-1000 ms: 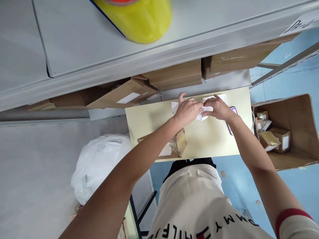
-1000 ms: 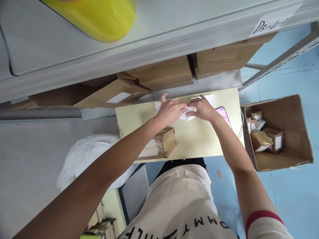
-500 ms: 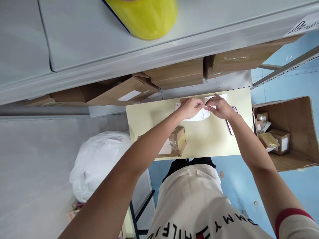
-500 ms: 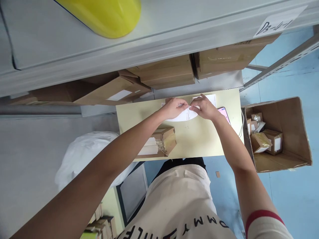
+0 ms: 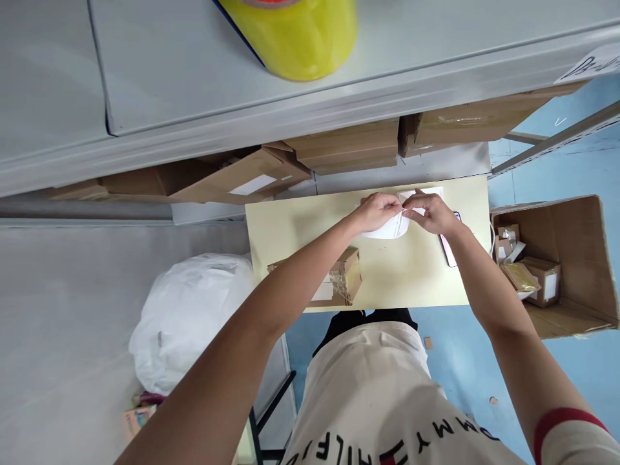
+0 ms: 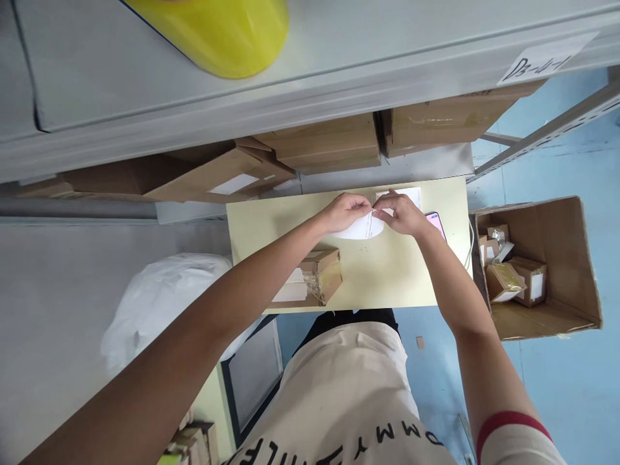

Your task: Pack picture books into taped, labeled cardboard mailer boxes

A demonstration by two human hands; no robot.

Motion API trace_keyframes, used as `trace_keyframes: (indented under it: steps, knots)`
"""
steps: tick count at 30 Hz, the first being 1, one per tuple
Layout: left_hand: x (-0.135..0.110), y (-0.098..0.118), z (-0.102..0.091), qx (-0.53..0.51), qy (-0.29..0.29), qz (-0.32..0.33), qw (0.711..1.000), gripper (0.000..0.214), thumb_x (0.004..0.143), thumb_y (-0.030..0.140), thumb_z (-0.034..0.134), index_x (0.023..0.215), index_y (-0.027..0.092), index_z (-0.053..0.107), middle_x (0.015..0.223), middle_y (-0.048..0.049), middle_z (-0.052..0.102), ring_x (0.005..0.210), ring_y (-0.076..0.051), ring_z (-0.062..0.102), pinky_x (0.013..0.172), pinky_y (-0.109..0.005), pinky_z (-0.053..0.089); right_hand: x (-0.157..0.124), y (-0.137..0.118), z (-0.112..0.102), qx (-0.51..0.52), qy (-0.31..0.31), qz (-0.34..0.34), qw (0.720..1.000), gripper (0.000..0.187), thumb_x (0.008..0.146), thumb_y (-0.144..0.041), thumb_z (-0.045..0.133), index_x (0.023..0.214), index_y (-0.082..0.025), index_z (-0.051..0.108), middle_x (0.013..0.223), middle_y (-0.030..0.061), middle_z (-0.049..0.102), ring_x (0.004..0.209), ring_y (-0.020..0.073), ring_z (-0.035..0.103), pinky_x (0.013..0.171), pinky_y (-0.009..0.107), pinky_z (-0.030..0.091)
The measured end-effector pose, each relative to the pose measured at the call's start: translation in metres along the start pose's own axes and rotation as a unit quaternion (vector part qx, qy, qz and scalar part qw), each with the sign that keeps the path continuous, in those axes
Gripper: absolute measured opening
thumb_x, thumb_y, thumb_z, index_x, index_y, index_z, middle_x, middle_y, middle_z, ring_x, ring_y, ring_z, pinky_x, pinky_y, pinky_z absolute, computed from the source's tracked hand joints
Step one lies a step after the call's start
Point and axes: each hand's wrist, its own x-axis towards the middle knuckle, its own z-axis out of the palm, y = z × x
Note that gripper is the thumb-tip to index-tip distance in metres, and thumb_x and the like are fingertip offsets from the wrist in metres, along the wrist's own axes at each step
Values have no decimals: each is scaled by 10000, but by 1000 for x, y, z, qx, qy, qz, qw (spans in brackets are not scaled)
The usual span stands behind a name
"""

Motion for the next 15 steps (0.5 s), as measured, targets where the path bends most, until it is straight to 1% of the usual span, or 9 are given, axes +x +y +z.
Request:
trace_keyframes:
  steps: [2, 4, 6, 7, 9, 12, 14, 15]
  knots:
    - [2, -5, 0, -21, -5, 0, 1000, 247, 828, 342, 554, 660, 182, 639, 632, 24, 599, 691, -142, 564, 708, -253, 433, -1, 1, 0, 7, 3, -2, 1000, 433, 912, -601, 461, 785, -244, 668, 887, 37, 750, 822, 213, 688, 1091, 494, 347]
    - [3, -7, -1, -10, -7, 3, 1000, 235, 834, 335, 557, 675, 186, 645, 647, 22, 612, 694, -143, 564, 719, -256, 431, -2, 2, 0, 4, 4, 4, 1000, 371, 909, -557, 490, 826, -241, 666, 907, 33, 745, 833, 214, 687, 1086, 505, 348]
    - [3, -6, -4, 26, -10, 9, 1000, 201, 840, 322, 559, 719, 198, 662, 683, 19, 637, 708, -147, 570, 731, -259, 430, -3, 4, -2, -6, 3, 17, 1000, 297, 867, -515, 565, 924, -239, 658, 963, 43, 733, 872, 229, 680, 1045, 505, 387]
    - [3, -5, -6, 48, -11, 14, 999, 183, 842, 315, 561, 747, 205, 672, 708, 15, 653, 720, -152, 576, 737, -262, 430, -3, 5, -3, -10, 2, 24, 1000, 293, 837, -490, 606, 981, -237, 647, 994, 52, 724, 899, 240, 674, 1013, 495, 415]
    - [3, -4, -11, 88, -5, 25, 996, 161, 848, 304, 568, 787, 216, 688, 748, 1, 681, 747, -166, 596, 753, -271, 434, -3, 8, -5, -9, -6, 36, 999, 347, 789, -423, 654, 1076, -230, 621, 1012, 67, 705, 939, 255, 658, 953, 470, 455]
    - [4, -7, -20, 112, 43, 32, 992, 149, 859, 295, 587, 795, 219, 697, 781, -18, 706, 788, -182, 623, 793, -282, 437, -3, 16, -9, -6, -18, 54, 998, 375, 774, -319, 636, 1137, -228, 604, 957, 58, 691, 939, 254, 647, 960, 482, 448]
    - [5, -12, -29, 105, 86, 26, 990, 147, 869, 292, 590, 800, 217, 696, 812, -21, 716, 801, -180, 630, 807, -279, 436, -4, 24, -13, -23, -12, 67, 997, 368, 767, -276, 621, 1132, -234, 611, 965, 51, 689, 947, 255, 646, 1025, 530, 396]
    - [5, -15, -34, 100, 106, 22, 989, 145, 873, 291, 590, 806, 214, 694, 828, -22, 719, 807, -177, 631, 811, -276, 436, -5, 27, -16, -36, -7, 74, 997, 351, 765, -264, 618, 1115, -239, 620, 981, 48, 691, 958, 257, 646, 1065, 560, 350]
